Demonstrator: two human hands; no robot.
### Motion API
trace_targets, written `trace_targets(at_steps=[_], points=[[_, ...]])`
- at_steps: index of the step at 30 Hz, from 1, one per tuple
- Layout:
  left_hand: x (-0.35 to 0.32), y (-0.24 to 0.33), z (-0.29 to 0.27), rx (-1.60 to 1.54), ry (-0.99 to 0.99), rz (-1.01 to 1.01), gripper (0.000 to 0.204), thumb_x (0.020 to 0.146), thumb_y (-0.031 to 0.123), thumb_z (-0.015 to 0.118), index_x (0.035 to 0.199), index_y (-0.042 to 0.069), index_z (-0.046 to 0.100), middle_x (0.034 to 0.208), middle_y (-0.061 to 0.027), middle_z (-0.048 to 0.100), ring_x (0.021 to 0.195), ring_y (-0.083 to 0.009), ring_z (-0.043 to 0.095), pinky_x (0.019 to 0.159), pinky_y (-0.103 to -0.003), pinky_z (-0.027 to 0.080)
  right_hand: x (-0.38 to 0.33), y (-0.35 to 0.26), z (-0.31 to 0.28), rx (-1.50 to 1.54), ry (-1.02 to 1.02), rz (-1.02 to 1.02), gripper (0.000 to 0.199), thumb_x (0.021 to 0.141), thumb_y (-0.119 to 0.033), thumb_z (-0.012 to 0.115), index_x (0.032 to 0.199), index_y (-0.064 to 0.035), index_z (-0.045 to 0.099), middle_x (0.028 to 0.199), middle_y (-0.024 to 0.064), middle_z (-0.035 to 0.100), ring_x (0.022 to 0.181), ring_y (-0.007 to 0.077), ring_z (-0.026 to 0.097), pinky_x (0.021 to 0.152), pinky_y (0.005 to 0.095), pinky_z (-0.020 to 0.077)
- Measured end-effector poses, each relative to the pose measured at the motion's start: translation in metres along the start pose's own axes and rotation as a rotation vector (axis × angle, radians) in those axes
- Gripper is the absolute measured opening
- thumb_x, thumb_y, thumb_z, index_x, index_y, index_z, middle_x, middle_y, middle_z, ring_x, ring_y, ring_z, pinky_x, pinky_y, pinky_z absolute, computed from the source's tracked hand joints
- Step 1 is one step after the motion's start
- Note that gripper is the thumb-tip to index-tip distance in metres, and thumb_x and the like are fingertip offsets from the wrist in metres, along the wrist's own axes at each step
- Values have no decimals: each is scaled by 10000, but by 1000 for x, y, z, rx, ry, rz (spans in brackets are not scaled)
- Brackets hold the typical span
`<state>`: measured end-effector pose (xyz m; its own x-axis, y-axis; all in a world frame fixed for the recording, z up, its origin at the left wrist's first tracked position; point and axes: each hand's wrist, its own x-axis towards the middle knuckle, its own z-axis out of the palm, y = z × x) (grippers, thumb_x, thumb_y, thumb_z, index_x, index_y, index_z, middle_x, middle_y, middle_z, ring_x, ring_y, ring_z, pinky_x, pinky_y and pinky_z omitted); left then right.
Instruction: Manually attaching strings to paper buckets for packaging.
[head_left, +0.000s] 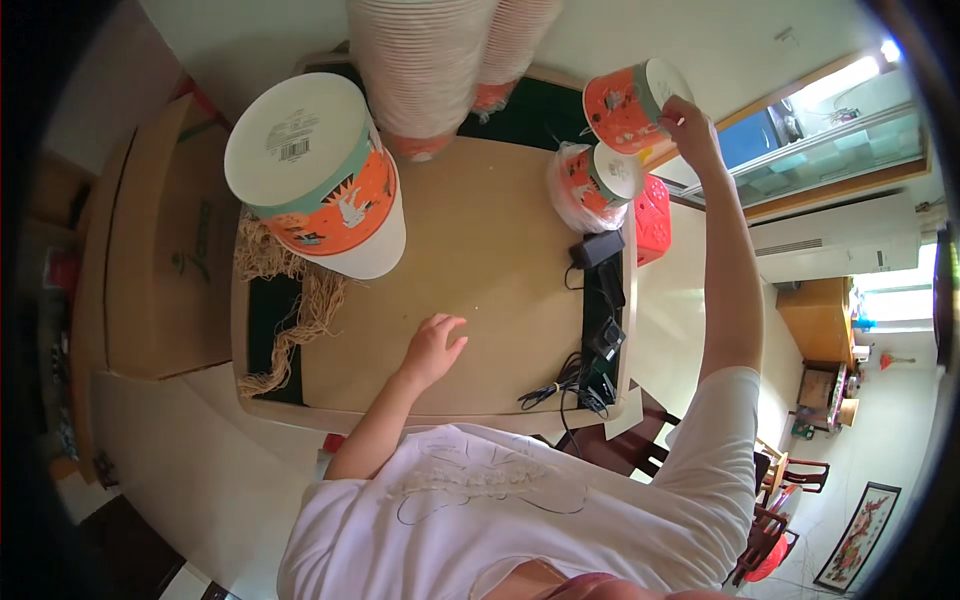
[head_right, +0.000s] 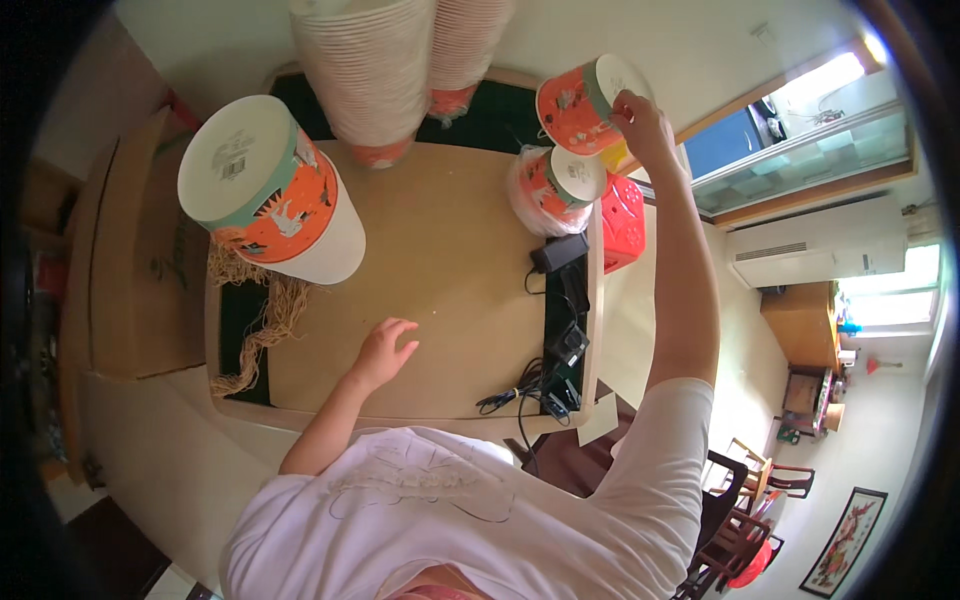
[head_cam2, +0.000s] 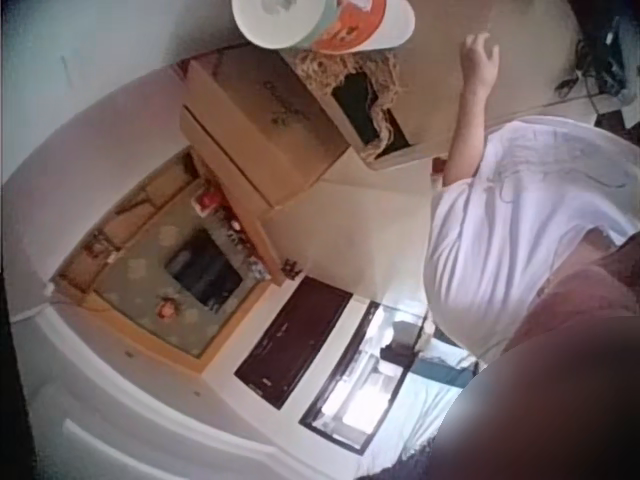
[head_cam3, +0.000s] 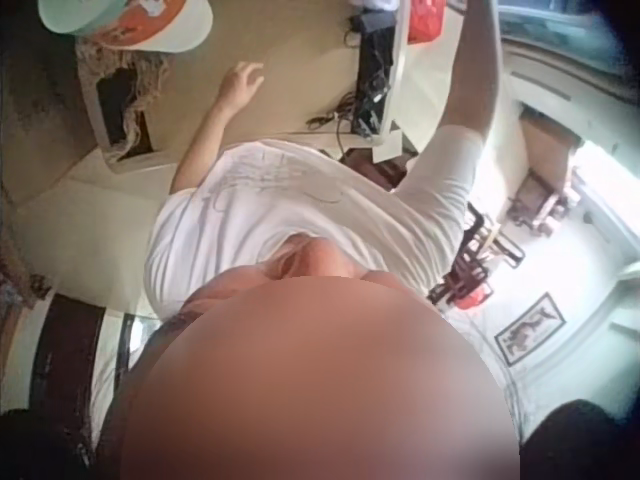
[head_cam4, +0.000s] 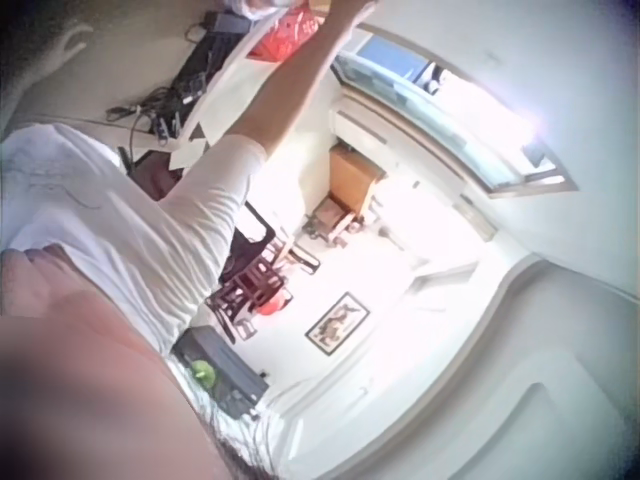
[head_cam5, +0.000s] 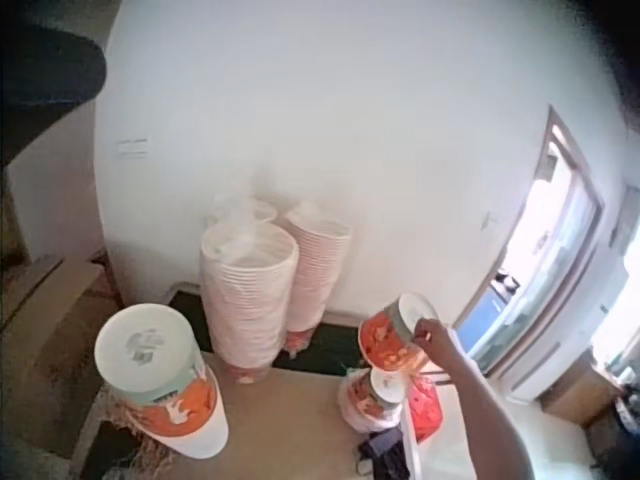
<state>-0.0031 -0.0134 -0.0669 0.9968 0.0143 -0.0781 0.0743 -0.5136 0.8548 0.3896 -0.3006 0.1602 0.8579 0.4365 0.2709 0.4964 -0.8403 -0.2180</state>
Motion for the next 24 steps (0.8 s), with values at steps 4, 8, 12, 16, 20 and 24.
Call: trace_targets(at_steps=[4, 8, 12, 16, 20, 24], points=[[-13, -10, -5, 17, 50, 17, 263, 807, 124, 687, 1052, 48, 626, 1058, -122, 623, 1012, -302, 591, 874, -377, 479, -13, 4, 26, -52, -54, 39, 161, 797, -204, 656, 914, -103, 614, 813, 145, 644, 794, 337, 643, 679, 429, 498], [-24, -20, -12, 28, 33, -29, 261, 808, 126, 683, 1051, 50, 624, 1053, -114, 625, 1004, -296, 594, 866, -374, 483, -39, 5, 39, -61, -64, 64, 155, 775, -146, 682, 902, -94, 610, 787, 139, 637, 771, 320, 642, 679, 419, 495], [-30, -30, -13, 43, 32, -33, 267, 809, 129, 683, 1058, 54, 622, 1052, -117, 627, 1007, -299, 592, 870, -379, 481, -40, 1, 35, -14, -52, 88, 160, 767, -112, 685, 906, -88, 610, 784, 135, 638, 763, 307, 638, 678, 411, 493], [-29, -26, -14, 57, 9, -55, 273, 812, 141, 683, 1064, 59, 622, 1056, -124, 627, 1014, -307, 587, 882, -385, 475, -41, 7, 38, -25, -114, 152, 155, 771, -120, 679, 908, -90, 614, 794, 136, 644, 774, 314, 640, 678, 415, 492], [-28, -18, -13, 70, 24, -57, 278, 811, 148, 684, 1067, 60, 622, 1053, -130, 626, 1023, -312, 580, 888, -386, 471, -42, 12, 51, -87, -144, 146, 183, 771, -179, 702, 917, -102, 624, 841, 142, 652, 819, 329, 640, 706, 421, 498], [-31, -25, -11, 54, 32, -61, 279, 808, 146, 687, 1064, 58, 621, 1057, -133, 624, 1028, -313, 576, 891, -387, 470, -50, 8, 70, -235, -162, 75, 248, 767, -232, 727, 964, -115, 629, 1043, 158, 635, 963, 352, 610, 815, 452, 491]])
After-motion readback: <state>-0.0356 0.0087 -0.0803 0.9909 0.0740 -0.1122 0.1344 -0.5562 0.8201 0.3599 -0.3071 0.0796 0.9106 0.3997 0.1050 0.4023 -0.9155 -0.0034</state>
